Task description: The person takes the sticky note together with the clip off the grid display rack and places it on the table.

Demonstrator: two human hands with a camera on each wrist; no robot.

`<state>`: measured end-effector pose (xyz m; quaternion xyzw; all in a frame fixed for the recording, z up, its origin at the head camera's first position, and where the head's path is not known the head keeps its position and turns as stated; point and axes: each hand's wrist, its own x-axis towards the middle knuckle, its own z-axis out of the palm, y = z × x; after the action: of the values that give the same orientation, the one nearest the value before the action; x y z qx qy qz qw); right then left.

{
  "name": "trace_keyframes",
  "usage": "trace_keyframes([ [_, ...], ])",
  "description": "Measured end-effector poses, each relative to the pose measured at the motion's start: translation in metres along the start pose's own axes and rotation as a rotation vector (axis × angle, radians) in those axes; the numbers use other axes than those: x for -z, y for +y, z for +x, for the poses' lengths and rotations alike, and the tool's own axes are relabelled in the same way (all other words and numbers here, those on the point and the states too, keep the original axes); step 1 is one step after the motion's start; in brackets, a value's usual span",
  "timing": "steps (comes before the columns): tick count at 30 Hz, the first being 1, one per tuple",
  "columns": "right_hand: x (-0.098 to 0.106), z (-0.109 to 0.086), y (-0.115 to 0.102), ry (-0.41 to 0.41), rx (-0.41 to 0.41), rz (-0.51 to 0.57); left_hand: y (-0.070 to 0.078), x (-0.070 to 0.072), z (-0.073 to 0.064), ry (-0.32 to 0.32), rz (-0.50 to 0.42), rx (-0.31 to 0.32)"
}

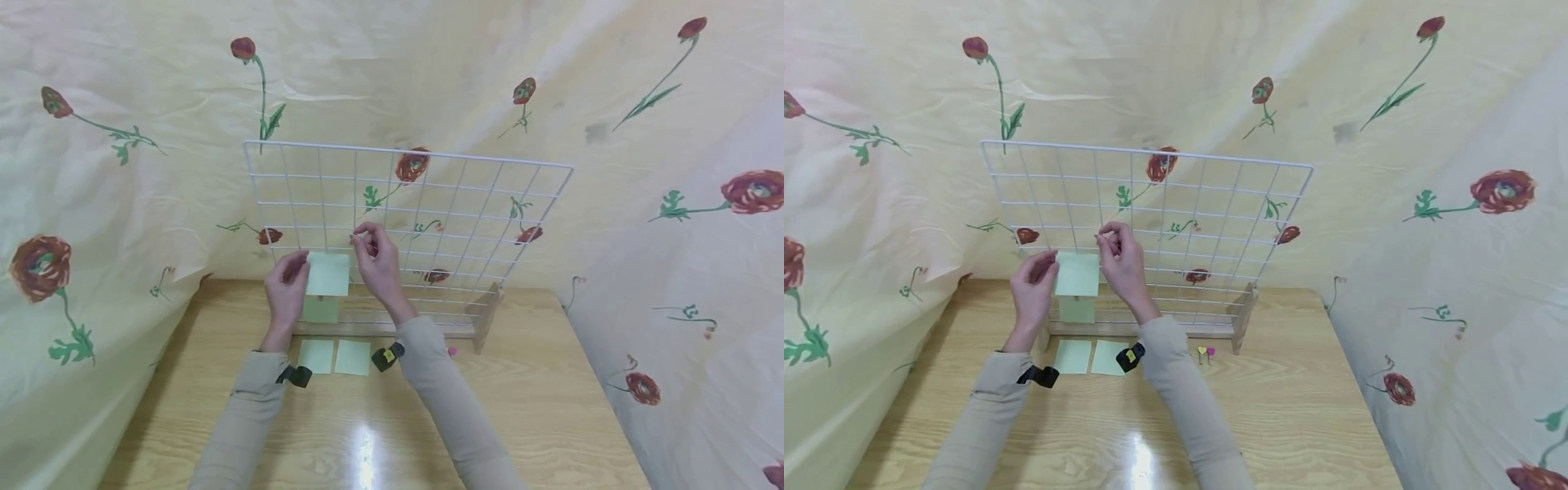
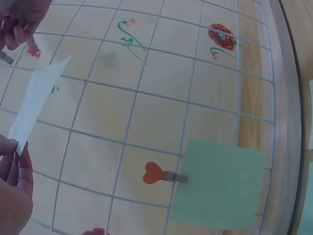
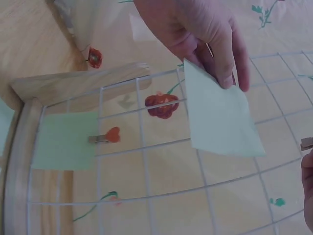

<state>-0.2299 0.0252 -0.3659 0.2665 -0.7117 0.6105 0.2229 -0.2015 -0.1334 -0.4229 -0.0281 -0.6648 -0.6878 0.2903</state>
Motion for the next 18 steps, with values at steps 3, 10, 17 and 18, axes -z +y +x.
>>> trace_keyframes([
  [3, 0.004, -0.005, -0.002, -0.007, -0.056, 0.027, 0.0, 0.002, -0.003, -0.004, 0.018, 0.009],
  [10, 0.011, -0.017, 0.012, 0.005, -0.085, 0.045, -0.004, 0.008, -0.009, -0.019, 0.044, 0.072],
  [17, 0.02, -0.024, 0.022, 0.012, -0.041, 0.017, -0.038, 0.016, -0.012, 0.0, 0.02, 0.105],
  [18, 0.021, -0.025, 0.023, 0.012, -0.037, 0.013, -0.044, 0.018, -0.013, 0.008, 0.018, 0.11],
])
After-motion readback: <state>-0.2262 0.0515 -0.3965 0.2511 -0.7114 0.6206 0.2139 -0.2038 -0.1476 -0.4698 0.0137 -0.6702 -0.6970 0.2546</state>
